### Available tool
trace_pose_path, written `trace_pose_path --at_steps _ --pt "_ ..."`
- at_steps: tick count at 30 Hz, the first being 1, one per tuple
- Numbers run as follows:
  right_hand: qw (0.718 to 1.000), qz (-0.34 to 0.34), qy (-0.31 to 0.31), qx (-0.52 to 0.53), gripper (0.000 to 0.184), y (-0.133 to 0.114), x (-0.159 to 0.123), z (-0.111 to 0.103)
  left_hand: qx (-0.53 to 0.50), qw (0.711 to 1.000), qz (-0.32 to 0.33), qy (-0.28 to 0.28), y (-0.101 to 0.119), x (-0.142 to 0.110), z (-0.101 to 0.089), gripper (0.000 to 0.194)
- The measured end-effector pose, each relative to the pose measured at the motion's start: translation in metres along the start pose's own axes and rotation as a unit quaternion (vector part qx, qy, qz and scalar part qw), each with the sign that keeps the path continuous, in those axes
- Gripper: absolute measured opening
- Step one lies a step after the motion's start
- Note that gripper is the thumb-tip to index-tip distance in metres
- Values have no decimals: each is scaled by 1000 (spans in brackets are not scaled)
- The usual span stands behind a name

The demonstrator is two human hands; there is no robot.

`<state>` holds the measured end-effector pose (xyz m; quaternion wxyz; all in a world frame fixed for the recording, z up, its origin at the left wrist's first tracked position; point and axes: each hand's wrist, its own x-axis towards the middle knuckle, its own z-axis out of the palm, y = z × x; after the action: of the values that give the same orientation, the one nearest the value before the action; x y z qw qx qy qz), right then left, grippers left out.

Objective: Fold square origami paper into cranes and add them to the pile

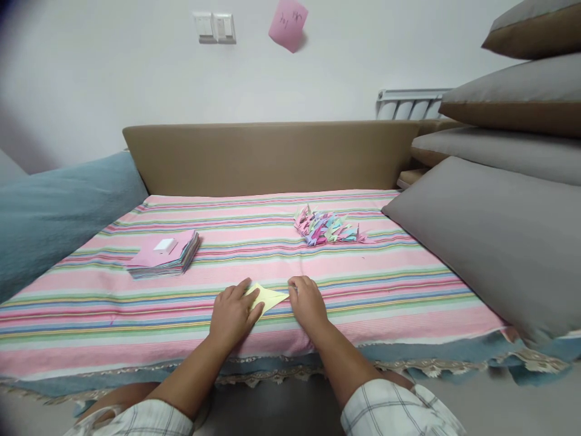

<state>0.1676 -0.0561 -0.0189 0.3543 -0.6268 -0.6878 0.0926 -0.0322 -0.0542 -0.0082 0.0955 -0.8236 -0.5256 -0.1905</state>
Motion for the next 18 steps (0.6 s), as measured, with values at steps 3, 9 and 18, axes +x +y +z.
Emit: trace_pose_path --at_steps 3,9,18 --pt "995 -95 29 -28 28 -12 -8 -1 -4 1000 -1 1 0 0 1 31" --pt "961 -267 -54 -56 44 -36 -25 15 -8 1000 -9 -7 2 -1 -2 28" --pt "968 -205 -124 -77 46 -28 -23 26 -130 986 -97 -42 -17 3 -6 20"
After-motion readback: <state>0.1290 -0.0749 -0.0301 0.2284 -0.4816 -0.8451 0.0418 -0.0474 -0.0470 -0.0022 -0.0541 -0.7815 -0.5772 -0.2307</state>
